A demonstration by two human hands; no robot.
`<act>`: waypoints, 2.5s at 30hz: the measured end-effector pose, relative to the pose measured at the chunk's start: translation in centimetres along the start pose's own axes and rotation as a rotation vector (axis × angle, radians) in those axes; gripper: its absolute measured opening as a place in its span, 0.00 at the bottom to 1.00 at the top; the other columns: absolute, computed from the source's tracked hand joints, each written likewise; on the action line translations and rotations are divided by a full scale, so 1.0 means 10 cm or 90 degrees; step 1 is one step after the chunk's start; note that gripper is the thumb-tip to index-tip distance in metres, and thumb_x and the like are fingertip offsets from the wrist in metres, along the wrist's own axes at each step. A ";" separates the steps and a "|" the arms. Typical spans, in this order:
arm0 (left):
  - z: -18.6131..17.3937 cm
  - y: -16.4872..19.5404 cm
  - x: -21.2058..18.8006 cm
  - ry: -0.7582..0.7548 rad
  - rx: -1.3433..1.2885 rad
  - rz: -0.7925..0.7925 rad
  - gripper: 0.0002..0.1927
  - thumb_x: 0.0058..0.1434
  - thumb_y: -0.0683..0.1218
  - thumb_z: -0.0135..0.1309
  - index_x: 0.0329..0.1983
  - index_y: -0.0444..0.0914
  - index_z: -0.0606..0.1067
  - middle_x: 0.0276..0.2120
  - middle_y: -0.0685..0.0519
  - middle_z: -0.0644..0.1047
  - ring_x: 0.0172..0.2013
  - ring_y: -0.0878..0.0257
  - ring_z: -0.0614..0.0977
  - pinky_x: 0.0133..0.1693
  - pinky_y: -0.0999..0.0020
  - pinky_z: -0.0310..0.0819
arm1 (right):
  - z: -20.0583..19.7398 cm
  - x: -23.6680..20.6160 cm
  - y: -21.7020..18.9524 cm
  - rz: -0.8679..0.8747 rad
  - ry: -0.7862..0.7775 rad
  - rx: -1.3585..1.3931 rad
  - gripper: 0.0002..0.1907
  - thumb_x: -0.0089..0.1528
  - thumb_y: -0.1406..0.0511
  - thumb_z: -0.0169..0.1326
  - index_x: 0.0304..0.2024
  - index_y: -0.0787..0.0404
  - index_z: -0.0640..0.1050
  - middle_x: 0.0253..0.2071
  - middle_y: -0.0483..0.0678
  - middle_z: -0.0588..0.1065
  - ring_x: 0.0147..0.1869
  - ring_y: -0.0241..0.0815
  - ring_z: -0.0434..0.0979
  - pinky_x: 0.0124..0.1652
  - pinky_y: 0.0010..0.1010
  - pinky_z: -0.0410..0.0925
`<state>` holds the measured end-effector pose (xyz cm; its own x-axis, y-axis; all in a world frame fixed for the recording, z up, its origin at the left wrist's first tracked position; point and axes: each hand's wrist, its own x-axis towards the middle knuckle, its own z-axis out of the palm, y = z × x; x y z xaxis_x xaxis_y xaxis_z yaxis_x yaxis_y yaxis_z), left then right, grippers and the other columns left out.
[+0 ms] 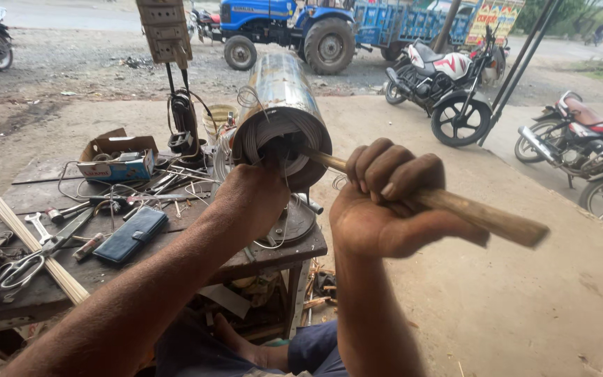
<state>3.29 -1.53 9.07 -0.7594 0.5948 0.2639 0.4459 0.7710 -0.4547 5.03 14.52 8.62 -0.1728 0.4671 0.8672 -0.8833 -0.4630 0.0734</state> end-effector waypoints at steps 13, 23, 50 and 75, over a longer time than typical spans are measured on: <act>0.19 -0.03 -0.10 -0.011 -0.132 -0.051 0.15 0.57 0.39 0.59 0.47 0.29 0.77 0.55 0.30 0.72 0.37 0.53 0.86 0.34 0.62 0.86 | 0.08 0.10 -0.06 0.052 -0.046 -0.004 0.41 0.63 0.28 0.32 0.26 0.56 0.61 0.14 0.42 0.53 0.15 0.36 0.48 0.18 0.29 0.49; 0.19 -0.04 -0.05 0.007 -0.241 -0.100 0.29 0.60 0.42 0.57 0.62 0.27 0.63 0.44 0.36 0.78 0.33 0.53 0.86 0.33 0.61 0.85 | 0.17 -0.03 0.00 0.028 -0.139 0.004 0.42 0.61 0.25 0.29 0.26 0.55 0.61 0.15 0.41 0.52 0.19 0.34 0.46 0.23 0.28 0.46; 0.16 -0.01 0.00 0.013 -0.102 -0.029 0.13 0.57 0.38 0.57 0.44 0.27 0.77 0.46 0.34 0.76 0.37 0.52 0.86 0.34 0.62 0.85 | 0.09 -0.05 0.20 -0.027 -0.059 -0.022 0.40 0.63 0.27 0.36 0.25 0.55 0.60 0.16 0.39 0.52 0.17 0.32 0.48 0.21 0.27 0.46; 0.17 0.03 -0.01 -0.046 -0.190 -0.120 0.31 0.66 0.40 0.50 0.66 0.17 0.54 0.37 0.38 0.81 0.35 0.52 0.86 0.33 0.63 0.85 | 0.07 -0.03 -0.04 0.023 -0.075 -0.009 0.45 0.59 0.25 0.30 0.25 0.58 0.61 0.15 0.43 0.53 0.19 0.35 0.46 0.23 0.29 0.45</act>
<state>2.65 -1.75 7.47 -0.8678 0.4271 0.2540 0.4063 0.9041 -0.1321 5.75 14.02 8.68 -0.1527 0.3579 0.9212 -0.8834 -0.4673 0.0351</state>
